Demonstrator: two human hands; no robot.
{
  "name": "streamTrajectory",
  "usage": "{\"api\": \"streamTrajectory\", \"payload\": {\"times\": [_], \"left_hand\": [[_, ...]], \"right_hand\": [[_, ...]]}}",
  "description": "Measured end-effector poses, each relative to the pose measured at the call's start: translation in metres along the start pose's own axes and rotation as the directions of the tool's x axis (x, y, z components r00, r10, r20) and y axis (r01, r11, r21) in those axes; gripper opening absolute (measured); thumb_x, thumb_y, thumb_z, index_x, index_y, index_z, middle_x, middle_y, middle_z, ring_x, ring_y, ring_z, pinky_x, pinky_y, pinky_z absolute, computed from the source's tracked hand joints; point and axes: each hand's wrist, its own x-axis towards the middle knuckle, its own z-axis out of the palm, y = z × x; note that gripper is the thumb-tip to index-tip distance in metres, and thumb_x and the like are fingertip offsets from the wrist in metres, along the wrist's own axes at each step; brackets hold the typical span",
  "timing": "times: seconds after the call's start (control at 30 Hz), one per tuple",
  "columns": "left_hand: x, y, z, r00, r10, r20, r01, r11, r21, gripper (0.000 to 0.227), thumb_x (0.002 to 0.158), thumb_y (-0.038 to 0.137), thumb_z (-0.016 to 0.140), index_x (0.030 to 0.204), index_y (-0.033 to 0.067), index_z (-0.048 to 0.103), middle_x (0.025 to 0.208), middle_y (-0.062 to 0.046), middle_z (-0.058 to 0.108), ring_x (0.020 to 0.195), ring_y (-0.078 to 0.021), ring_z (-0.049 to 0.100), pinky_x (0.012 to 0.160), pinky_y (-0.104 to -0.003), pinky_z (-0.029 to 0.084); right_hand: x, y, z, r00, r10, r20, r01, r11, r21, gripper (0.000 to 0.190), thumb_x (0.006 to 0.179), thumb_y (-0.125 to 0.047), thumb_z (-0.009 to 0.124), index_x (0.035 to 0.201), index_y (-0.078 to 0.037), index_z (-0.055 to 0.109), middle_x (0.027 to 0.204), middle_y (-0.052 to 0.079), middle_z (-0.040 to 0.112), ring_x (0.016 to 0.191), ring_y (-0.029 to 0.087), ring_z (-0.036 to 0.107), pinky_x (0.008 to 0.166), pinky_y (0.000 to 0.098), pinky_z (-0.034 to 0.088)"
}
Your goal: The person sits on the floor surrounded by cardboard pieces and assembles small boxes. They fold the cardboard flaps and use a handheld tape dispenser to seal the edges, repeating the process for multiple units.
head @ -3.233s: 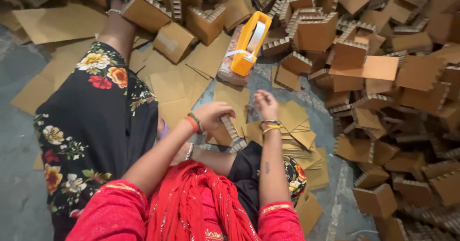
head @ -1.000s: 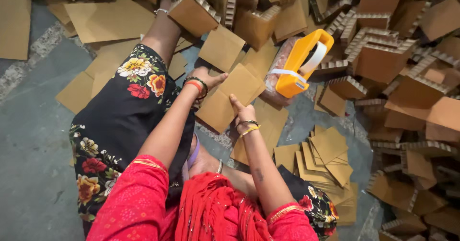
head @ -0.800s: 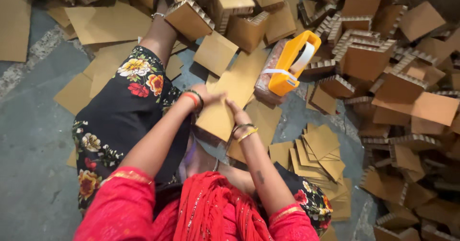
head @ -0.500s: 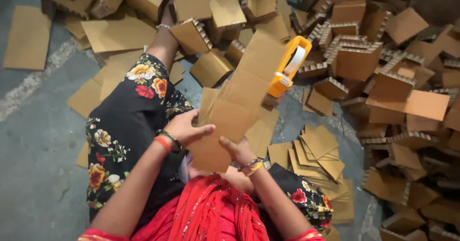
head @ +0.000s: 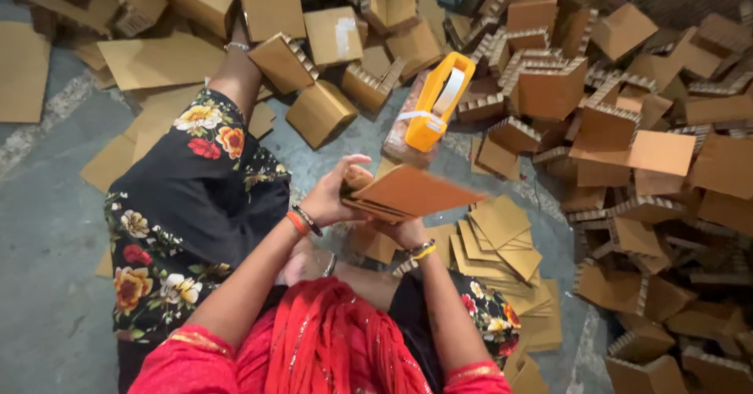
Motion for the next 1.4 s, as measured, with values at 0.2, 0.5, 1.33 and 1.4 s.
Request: {"api": "streamTrajectory", "payload": {"times": [0.2, 0.5, 1.33, 1.4], "left_hand": [[-0.002, -0.041, -0.006, 0.994, 0.105, 0.014, -0.104, 0.994, -0.039, 0.125, 0.058, 0.023, 0.101, 0.154, 0.0172, 0.022, 0.143, -0.012, 0.056, 0.128, -0.0241, 0.059, 0.109, -0.039, 0.052], [-0.010, -0.079, 0.014, 0.952, 0.304, -0.031, -0.302, 0.952, 0.049, 0.143, 0.051, 0.029, 0.105, 0.159, 0.0131, 0.012, 0.160, -0.018, 0.031, 0.152, -0.0354, 0.031, 0.123, -0.044, 0.034], [-0.002, -0.094, 0.006, 0.985, 0.120, -0.124, -0.100, 0.983, 0.154, 0.116, 0.050, 0.040, 0.101, 0.138, 0.0061, 0.034, 0.115, -0.012, 0.060, 0.109, -0.0290, 0.063, 0.096, -0.038, 0.053], [0.006, -0.071, 0.006, 0.985, -0.130, -0.110, 0.150, 0.970, 0.194, 0.106, 0.055, 0.048, 0.096, 0.136, 0.0079, 0.040, 0.111, -0.013, 0.068, 0.106, -0.0302, 0.068, 0.093, -0.039, 0.057]], "right_hand": [[0.007, 0.000, 0.012, 0.994, -0.073, -0.077, 0.093, 0.950, 0.298, 0.125, 0.060, -0.014, 0.101, 0.157, -0.013, 0.022, 0.154, 0.013, 0.045, 0.142, 0.026, 0.049, 0.115, 0.0400, 0.050], [0.007, 0.011, 0.036, 0.993, -0.041, -0.112, 0.050, 0.996, 0.075, 0.100, 0.072, -0.022, 0.096, 0.152, -0.009, 0.038, 0.143, 0.009, 0.057, 0.127, 0.018, 0.058, 0.108, 0.0352, 0.052], [0.014, 0.052, 0.066, 0.945, -0.153, -0.289, 0.182, 0.980, 0.077, 0.061, 0.076, -0.015, 0.085, 0.129, -0.021, 0.055, 0.117, -0.001, 0.066, 0.107, 0.017, 0.064, 0.091, 0.0337, 0.057], [0.017, 0.049, 0.048, 0.921, -0.313, -0.230, 0.252, 0.932, -0.261, 0.050, 0.076, -0.015, 0.083, 0.121, -0.020, 0.063, 0.107, 0.003, 0.071, 0.099, 0.018, 0.067, 0.086, 0.0347, 0.057]]}}
